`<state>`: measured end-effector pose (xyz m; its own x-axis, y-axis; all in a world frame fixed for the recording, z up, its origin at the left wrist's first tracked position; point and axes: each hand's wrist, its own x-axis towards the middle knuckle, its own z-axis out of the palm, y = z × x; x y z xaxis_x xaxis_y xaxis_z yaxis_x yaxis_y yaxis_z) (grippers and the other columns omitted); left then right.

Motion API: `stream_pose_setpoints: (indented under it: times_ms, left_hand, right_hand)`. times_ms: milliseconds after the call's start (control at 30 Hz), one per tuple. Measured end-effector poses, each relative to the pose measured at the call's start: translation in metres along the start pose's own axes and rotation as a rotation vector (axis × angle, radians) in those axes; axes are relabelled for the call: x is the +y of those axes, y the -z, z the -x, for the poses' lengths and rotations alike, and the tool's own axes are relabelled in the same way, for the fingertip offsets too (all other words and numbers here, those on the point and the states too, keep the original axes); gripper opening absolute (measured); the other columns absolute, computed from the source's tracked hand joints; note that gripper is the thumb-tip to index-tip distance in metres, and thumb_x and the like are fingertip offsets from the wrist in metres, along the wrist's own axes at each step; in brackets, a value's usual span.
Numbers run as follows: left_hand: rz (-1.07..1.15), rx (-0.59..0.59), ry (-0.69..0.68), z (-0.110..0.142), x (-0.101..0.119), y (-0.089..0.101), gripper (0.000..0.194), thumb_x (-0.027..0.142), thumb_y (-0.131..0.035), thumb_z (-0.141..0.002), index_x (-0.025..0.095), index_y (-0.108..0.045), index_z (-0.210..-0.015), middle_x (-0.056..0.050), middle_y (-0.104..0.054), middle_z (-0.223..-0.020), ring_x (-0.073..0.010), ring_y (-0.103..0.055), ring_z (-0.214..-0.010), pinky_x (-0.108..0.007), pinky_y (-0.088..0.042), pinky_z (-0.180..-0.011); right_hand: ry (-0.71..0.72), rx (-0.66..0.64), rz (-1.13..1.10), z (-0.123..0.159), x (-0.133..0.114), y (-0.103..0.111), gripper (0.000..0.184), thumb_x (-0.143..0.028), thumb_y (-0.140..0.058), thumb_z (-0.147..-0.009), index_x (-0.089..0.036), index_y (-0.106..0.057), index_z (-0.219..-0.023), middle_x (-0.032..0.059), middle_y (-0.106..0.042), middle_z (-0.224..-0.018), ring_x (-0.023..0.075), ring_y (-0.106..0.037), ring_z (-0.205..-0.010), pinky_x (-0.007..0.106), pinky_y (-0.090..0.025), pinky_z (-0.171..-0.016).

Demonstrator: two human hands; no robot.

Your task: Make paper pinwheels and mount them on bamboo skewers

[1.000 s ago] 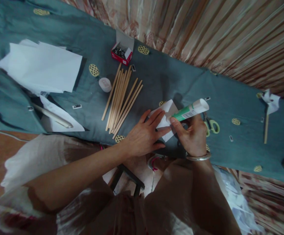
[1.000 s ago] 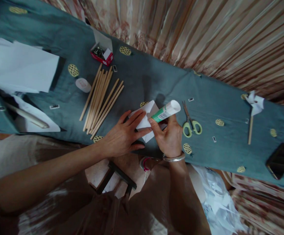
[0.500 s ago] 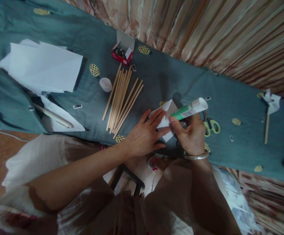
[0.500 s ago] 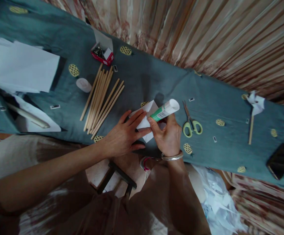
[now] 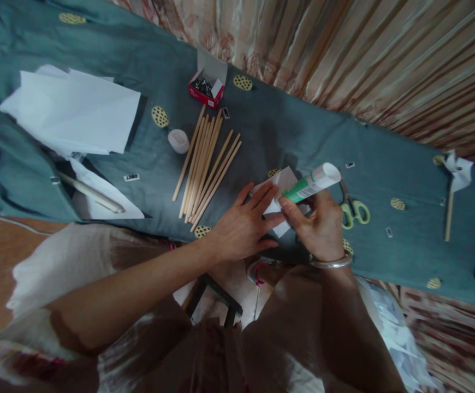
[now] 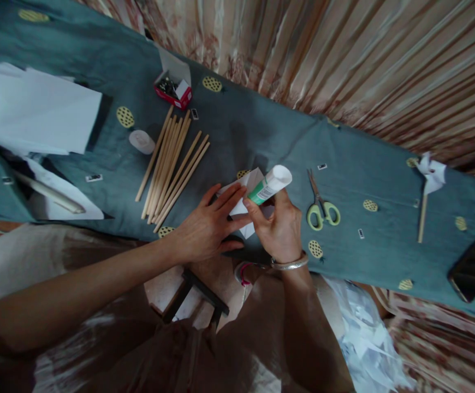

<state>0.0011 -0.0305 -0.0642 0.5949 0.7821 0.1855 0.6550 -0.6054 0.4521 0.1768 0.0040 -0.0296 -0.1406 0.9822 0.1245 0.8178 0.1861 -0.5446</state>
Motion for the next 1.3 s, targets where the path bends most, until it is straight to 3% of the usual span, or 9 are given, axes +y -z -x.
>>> stream_pose_setpoints:
  times_ms: [733,1067,1300]
  left_hand:
    - [-0.006,-0.001,-0.002,0.001,-0.001,0.0,0.061,0.051,-0.069,-0.082,0.026,-0.053,-0.136,-0.019,-0.034,-0.156,-0.0382,-0.028,-0.145,-0.062,-0.025,-0.113]
    - [-0.001,0.0,-0.008,0.0,-0.001,0.001,0.061,0.048,-0.07,-0.082,0.026,-0.053,-0.136,-0.018,-0.035,-0.156,-0.038,-0.027,-0.146,-0.062,-0.025,-0.113]
    - [0.007,0.017,-0.012,0.0,-0.001,-0.001,0.062,0.048,-0.071,-0.081,0.025,-0.053,-0.136,-0.02,-0.035,-0.154,-0.0393,-0.029,-0.144,-0.063,-0.025,-0.112]
  right_hand:
    - [-0.006,-0.014,0.047,0.011,0.006,0.003,0.038,-0.055,-0.064,-0.081,-0.019,-0.064,-0.093,0.0057,-0.067,-0.069,0.0233,-0.063,-0.062,0.034,-0.046,-0.057]
    - [-0.024,-0.002,0.1,0.015,0.009,0.006,0.04,-0.056,-0.063,-0.081,-0.018,-0.066,-0.092,0.0039,-0.064,-0.065,0.0192,-0.056,-0.055,0.032,-0.041,-0.054]
    - [0.0,0.042,0.149,0.014,0.013,0.004,0.036,-0.052,-0.064,-0.08,-0.018,-0.066,-0.091,0.0054,-0.066,-0.072,0.0198,-0.058,-0.06,0.033,-0.043,-0.058]
